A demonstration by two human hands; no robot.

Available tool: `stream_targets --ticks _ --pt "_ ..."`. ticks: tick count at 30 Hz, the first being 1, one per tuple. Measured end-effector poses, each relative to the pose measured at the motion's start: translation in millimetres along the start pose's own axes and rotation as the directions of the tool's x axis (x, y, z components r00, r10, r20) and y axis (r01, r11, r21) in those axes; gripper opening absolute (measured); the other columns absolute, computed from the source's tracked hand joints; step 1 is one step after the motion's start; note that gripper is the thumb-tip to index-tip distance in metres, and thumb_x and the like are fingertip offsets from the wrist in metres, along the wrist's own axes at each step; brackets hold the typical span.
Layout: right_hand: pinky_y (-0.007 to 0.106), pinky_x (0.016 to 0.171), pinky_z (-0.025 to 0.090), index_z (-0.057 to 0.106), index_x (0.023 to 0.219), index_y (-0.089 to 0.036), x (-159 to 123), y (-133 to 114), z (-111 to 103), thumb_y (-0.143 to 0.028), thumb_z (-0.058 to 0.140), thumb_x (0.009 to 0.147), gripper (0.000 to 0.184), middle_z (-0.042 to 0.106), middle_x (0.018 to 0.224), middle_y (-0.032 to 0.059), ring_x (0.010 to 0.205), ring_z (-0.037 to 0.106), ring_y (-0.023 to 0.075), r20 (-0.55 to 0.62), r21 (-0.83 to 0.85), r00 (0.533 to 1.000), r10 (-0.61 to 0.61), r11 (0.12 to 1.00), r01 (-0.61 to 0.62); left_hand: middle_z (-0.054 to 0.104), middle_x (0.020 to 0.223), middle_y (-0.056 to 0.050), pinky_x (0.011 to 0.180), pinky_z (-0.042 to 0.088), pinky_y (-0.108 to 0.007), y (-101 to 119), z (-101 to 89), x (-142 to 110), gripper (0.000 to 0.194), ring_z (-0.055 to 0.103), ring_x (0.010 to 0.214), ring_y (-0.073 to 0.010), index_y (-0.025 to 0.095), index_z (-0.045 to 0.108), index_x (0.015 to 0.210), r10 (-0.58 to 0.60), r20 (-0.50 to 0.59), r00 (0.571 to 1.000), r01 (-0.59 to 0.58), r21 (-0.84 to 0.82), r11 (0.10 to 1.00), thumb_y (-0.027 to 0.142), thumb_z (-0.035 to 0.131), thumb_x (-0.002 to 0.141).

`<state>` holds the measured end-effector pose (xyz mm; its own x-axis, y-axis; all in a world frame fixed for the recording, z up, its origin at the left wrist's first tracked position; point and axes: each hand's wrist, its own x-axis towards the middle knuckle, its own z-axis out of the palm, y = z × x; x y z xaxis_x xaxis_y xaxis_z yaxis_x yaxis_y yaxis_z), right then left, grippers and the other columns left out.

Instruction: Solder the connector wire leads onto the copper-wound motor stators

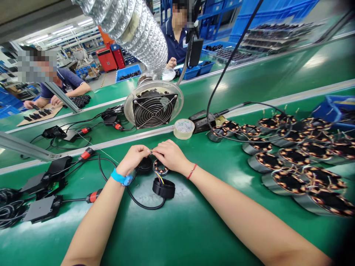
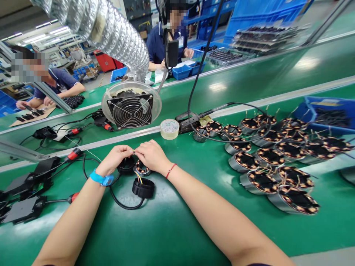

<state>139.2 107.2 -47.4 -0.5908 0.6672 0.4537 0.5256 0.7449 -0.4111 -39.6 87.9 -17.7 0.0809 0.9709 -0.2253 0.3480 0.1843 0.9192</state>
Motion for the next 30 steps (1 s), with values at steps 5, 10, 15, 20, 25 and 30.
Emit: stream_targets --ticks 5,10,15,20,25,30 --pt "0.030 0.073 0.032 0.068 0.087 -0.017 2 -2 3 -0.020 0.059 0.089 0.010 0.069 0.079 0.0031 0.076 0.058 0.0160 -0.014 0.033 0.998 0.054 0.998 -0.053 0.050 0.057 0.003 0.058 0.028 -0.024 2 -1.3 0 0.026 0.039 0.057 -0.0090 0.014 0.057 0.060 -0.005 0.006 1.000 0.006 -0.004 1.000 0.039 0.066 0.063" --pt "0.029 0.074 0.034 0.060 0.075 -0.018 0 -8 2 -0.013 0.059 0.083 0.009 0.062 0.068 -0.0006 0.067 0.053 0.0141 -0.055 0.063 0.989 0.135 0.989 -0.131 0.054 0.059 0.001 0.059 0.030 -0.024 3 -2.1 0 0.023 0.043 0.058 -0.0100 0.014 0.059 0.062 -0.013 0.008 1.000 0.013 -0.009 1.000 0.037 0.066 0.063" --pt "0.031 0.072 0.033 0.056 0.069 -0.018 0 -13 4 -0.012 0.055 0.084 0.016 0.060 0.065 0.0005 0.066 0.052 0.0157 -0.099 0.081 0.967 0.234 0.971 -0.227 0.055 0.059 0.001 0.061 0.033 -0.025 5 1.1 -2 0.022 0.044 0.060 -0.0104 0.015 0.058 0.059 -0.003 0.032 0.999 0.003 0.001 1.000 0.035 0.068 0.061" --pt "0.029 0.072 0.035 0.059 0.074 -0.018 3 -9 -3 -0.013 0.056 0.085 0.012 0.063 0.069 -0.0007 0.066 0.054 0.0135 -0.087 0.125 0.963 0.254 0.962 -0.242 0.057 0.062 0.000 0.062 0.033 -0.025 5 -2.0 -2 0.022 0.045 0.061 -0.0113 0.015 0.059 0.062 0.001 0.053 0.999 -0.002 0.013 1.000 0.036 0.066 0.063" --pt "0.028 0.069 0.035 0.062 0.073 -0.018 6 1 -13 -0.010 0.059 0.083 0.013 0.063 0.073 -0.0001 0.068 0.055 0.0128 -0.033 0.121 0.973 0.227 0.968 -0.222 0.058 0.064 0.000 0.063 0.031 -0.025 1 -7.1 1 0.022 0.045 0.062 -0.0112 0.015 0.061 0.065 -0.003 0.057 0.998 0.002 0.013 1.000 0.036 0.061 0.067" --pt "0.030 0.071 0.033 0.063 0.073 -0.018 5 3 -12 -0.016 0.065 0.082 0.009 0.062 0.073 0.0003 0.072 0.053 0.0148 -0.019 0.074 0.979 0.202 0.977 -0.201 0.055 0.063 0.000 0.062 0.030 -0.025 1 -6.7 1 0.024 0.044 0.062 -0.0115 0.015 0.061 0.066 -0.005 0.036 0.999 0.005 0.022 1.000 0.038 0.060 0.068"
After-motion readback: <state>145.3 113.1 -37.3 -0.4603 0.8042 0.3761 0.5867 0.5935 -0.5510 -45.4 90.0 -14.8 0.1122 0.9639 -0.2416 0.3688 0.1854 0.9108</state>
